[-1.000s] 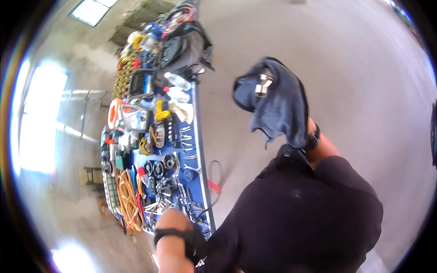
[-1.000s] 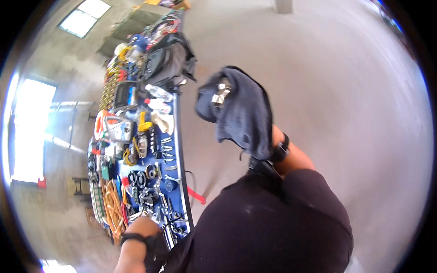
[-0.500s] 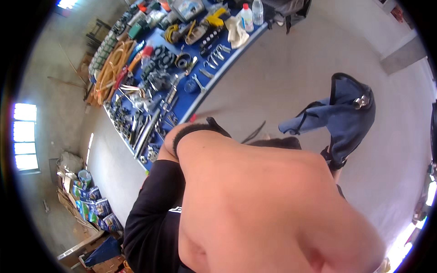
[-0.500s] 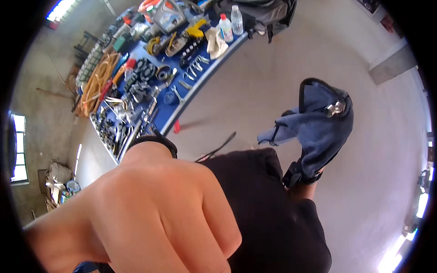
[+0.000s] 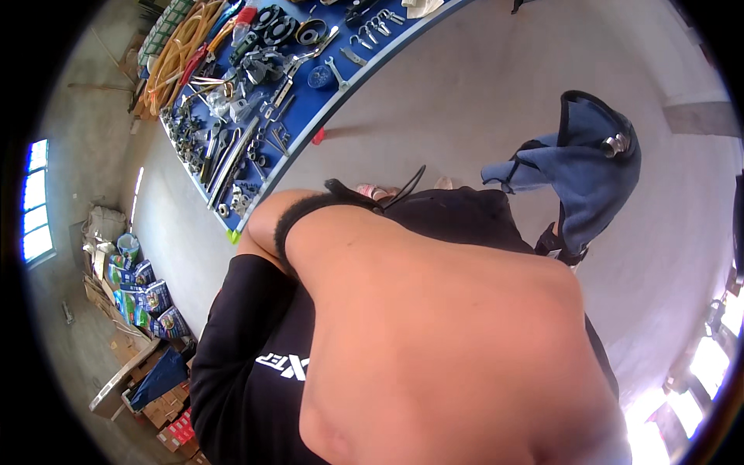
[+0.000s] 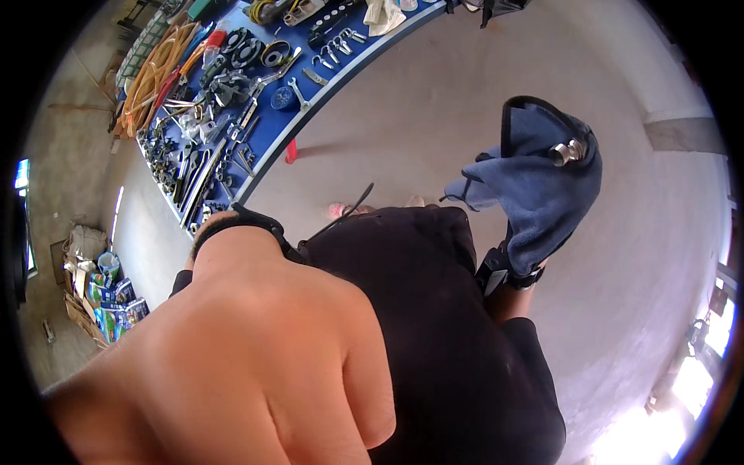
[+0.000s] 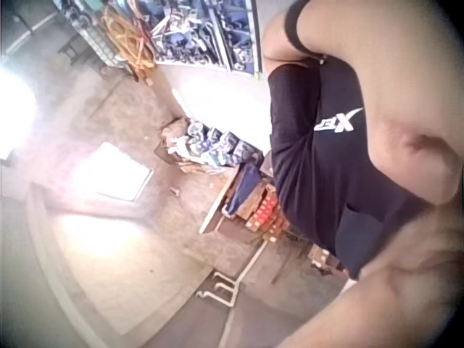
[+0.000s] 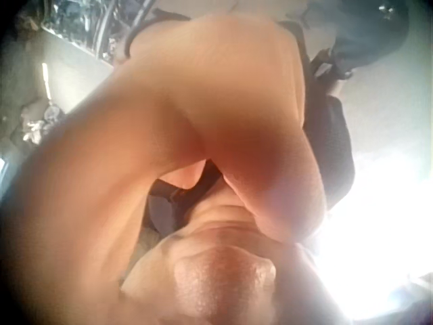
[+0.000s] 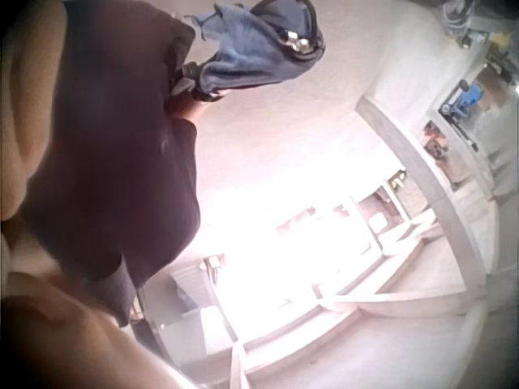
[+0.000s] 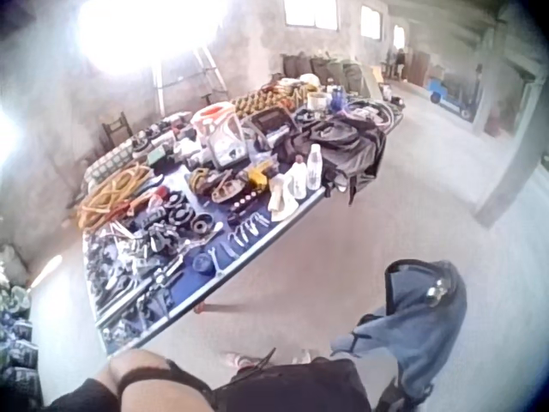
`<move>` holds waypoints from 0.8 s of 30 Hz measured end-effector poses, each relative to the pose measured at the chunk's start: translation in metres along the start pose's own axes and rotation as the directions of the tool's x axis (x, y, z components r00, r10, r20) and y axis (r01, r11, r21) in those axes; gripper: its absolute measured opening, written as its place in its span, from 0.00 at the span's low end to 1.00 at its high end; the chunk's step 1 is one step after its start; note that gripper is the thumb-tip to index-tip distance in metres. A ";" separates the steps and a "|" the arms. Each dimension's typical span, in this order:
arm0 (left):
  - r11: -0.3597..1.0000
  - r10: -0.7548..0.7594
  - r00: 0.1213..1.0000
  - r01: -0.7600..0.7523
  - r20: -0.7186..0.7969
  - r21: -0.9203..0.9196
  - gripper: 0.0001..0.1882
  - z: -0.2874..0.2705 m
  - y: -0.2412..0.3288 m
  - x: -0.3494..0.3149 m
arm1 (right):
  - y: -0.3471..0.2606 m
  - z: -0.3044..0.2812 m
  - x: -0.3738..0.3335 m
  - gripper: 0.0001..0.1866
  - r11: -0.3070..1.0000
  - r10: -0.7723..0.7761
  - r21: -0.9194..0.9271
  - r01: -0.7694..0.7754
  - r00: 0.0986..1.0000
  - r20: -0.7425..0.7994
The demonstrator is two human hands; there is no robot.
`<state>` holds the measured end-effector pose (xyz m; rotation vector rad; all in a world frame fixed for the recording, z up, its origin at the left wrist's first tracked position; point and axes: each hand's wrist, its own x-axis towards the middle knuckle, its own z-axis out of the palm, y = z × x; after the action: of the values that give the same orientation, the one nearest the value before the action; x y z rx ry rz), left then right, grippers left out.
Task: The person adjusts the head-mounted camera and wipes it with a cloth. They then pick up a drone, unfold its arms, and inspect it. The person places the drone on a workbench and organizes various tools and parts, including a small metal piece and a cloth.
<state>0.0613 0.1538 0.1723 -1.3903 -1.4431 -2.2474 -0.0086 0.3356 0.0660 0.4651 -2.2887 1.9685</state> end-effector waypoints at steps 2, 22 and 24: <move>1.000 0.004 1.000 -0.004 0.004 0.005 0.07 0.005 0.001 0.002 | -0.007 -0.001 0.003 0.20 1.000 -0.001 0.012 0.001 1.000 0.010; 0.156 -0.375 0.363 0.932 -0.853 0.328 0.22 -0.023 -0.025 -0.106 | 0.074 0.061 0.051 0.34 0.896 -0.137 -0.161 0.414 0.601 0.788; 0.131 -0.282 0.343 0.939 -0.896 0.318 0.22 -0.021 -0.026 -0.122 | 0.073 0.078 0.050 0.36 0.978 0.098 -0.181 0.101 0.544 0.833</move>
<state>0.1035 0.1100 0.0616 0.5942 -2.5645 -1.3682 -0.0667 0.2597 -0.0033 1.7198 -2.9214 1.6201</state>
